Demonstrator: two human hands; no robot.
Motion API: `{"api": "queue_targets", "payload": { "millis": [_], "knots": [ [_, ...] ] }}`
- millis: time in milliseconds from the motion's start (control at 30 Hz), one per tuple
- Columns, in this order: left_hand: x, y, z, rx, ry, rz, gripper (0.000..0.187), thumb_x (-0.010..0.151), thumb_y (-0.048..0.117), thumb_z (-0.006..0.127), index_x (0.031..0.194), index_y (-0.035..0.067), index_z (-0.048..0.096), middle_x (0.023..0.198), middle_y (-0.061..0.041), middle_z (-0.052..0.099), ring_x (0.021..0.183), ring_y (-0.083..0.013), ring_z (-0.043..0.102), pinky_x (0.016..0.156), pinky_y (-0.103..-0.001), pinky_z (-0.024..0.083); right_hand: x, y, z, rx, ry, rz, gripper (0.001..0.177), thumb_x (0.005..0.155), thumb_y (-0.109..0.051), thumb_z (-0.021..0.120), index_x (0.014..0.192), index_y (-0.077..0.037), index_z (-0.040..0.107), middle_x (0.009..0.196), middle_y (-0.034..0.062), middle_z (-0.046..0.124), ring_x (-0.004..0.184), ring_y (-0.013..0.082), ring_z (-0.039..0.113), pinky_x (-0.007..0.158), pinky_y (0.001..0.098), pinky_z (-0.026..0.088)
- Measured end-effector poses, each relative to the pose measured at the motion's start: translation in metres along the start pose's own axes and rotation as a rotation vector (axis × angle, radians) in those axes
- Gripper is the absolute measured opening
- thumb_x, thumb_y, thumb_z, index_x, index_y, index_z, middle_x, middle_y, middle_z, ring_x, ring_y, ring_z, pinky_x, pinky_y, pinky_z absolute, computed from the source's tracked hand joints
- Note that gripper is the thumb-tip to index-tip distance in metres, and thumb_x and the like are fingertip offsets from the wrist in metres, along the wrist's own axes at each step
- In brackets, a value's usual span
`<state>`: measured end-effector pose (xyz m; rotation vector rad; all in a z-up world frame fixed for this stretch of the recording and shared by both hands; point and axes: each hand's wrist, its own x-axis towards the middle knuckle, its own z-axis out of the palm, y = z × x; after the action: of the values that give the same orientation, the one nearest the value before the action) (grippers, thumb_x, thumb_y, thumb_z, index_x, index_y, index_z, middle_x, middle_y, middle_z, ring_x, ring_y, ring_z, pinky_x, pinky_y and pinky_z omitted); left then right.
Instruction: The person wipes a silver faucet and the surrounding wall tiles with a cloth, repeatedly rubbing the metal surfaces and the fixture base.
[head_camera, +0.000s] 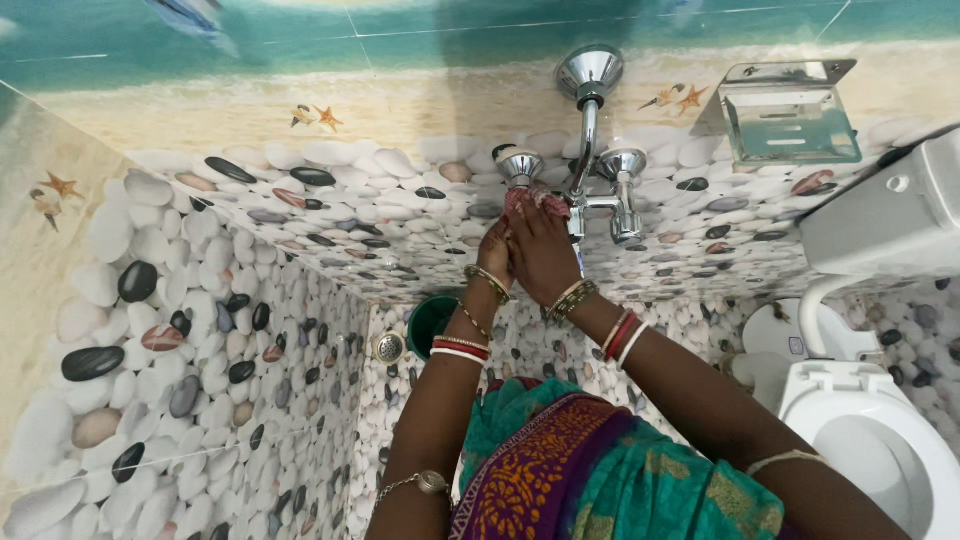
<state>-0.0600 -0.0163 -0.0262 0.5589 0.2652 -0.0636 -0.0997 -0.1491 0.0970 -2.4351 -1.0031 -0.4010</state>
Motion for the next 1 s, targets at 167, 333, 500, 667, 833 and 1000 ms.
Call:
{"api": "queue_targets", "payload": {
  "millis": [167,333,500,667,833,1000],
  "knots": [
    [0.048,0.017,-0.01,0.144,-0.003,-0.002,0.036,0.101,0.027,0.054,0.125,0.003,0.066,0.116,-0.012,0.072,0.106,-0.0261,0.068,0.093,-0.041,0.058,0.034,0.008,0.006,-0.162,0.035,0.008,0.052,0.101,-0.027,0.052,0.145,-0.001,0.049,0.153,0.0285,0.042,0.14,0.0504,0.042,0.118,0.0592,0.025],
    [0.043,-0.007,-0.015,0.219,0.068,0.116,0.038,0.104,0.031,0.053,0.127,0.004,0.065,0.12,-0.009,0.071,0.106,-0.0222,0.067,0.092,-0.036,0.057,0.023,0.008,-0.001,-0.089,-0.035,0.018,0.049,0.099,-0.024,0.052,0.143,-0.002,0.05,0.158,0.0297,0.039,0.14,0.0498,0.042,0.119,0.0569,0.027],
    [0.041,-0.011,-0.023,0.097,0.086,0.028,0.041,0.112,0.036,0.051,0.128,0.0,0.062,0.117,-0.011,0.068,0.102,-0.0245,0.065,0.088,-0.038,0.055,0.011,0.003,-0.001,-0.071,0.077,-0.031,0.054,0.092,-0.019,0.058,0.141,0.001,0.053,0.155,0.0301,0.04,0.137,0.0493,0.046,0.117,0.0563,0.03],
    [0.092,0.016,-0.031,1.019,0.225,0.46,0.036,0.105,0.02,0.046,0.12,-0.003,0.069,0.109,-0.014,0.077,0.094,-0.0243,0.071,0.083,-0.036,0.058,0.042,0.007,0.0,-0.067,0.03,0.058,0.045,0.09,-0.022,0.063,0.131,-0.004,0.058,0.151,0.026,0.045,0.131,0.0477,0.049,0.111,0.0558,0.036],
    [0.05,-0.009,-0.069,0.897,0.022,0.679,0.031,0.103,0.018,0.053,0.121,-0.002,0.066,0.116,-0.009,0.072,0.103,-0.0175,0.067,0.089,-0.032,0.055,0.022,-0.013,-0.001,-0.048,-0.029,0.066,0.046,0.086,-0.018,0.064,0.128,-0.001,0.059,0.145,0.026,0.049,0.127,0.047,0.052,0.107,0.0547,0.04],
    [0.01,-0.009,-0.039,-0.268,-0.195,0.398,0.021,0.111,0.015,0.059,0.113,-0.003,0.069,0.103,-0.009,0.069,0.095,-0.0194,0.067,0.084,-0.032,0.055,0.023,-0.023,-0.038,0.143,0.13,0.051,0.026,0.089,-0.012,0.069,0.113,-0.001,0.069,0.124,0.0182,0.068,0.111,0.0361,0.068,0.091,0.0419,0.056]
  ]
}}
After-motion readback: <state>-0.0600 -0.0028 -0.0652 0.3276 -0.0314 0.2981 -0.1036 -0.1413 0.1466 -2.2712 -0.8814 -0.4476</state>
